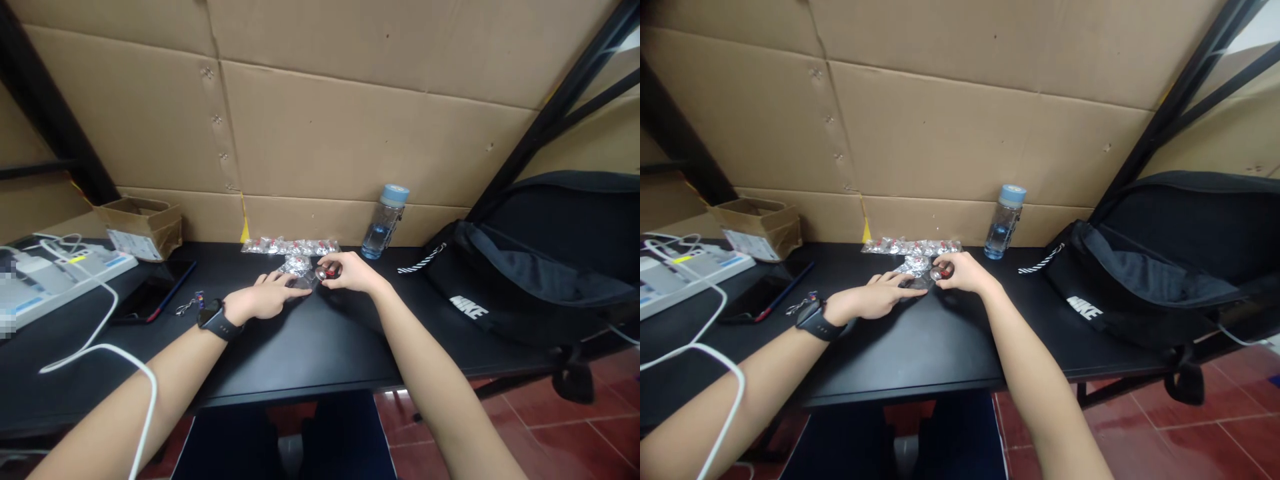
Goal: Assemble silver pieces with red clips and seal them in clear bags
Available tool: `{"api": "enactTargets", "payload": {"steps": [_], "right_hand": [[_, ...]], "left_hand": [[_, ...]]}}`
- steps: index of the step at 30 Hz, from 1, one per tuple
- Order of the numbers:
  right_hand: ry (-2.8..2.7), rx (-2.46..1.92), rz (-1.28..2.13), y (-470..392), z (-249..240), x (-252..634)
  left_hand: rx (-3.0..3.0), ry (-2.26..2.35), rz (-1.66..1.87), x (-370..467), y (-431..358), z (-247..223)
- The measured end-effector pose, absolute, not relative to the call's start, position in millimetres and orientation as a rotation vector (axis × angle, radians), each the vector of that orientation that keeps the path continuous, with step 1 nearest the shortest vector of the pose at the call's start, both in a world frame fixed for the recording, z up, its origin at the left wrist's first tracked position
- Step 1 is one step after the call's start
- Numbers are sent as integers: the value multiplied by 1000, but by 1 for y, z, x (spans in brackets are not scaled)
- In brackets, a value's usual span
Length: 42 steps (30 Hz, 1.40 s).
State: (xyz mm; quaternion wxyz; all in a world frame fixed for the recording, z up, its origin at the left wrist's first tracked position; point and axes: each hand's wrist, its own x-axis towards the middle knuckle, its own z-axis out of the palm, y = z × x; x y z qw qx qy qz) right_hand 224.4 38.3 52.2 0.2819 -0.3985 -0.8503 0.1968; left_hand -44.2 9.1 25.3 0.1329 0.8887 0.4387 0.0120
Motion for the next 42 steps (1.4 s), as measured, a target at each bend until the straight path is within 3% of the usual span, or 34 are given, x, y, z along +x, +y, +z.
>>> {"api": "enactTargets", "payload": {"steps": [12,24,33,42], "right_hand": [[-2428,-1221,513,39,51,226],[-2504,-1269,515,38,51,221],[-2434,-1259,383,41,42,211],[-2506,-1090,632,44,39,221]], "left_hand": [[2568,1183,85,-36,5,18],[2620,1200,-150,-34,3,28],[2655,1217,-138,-31,2,20],[2665,1233,-139,-28,-2,22]]}}
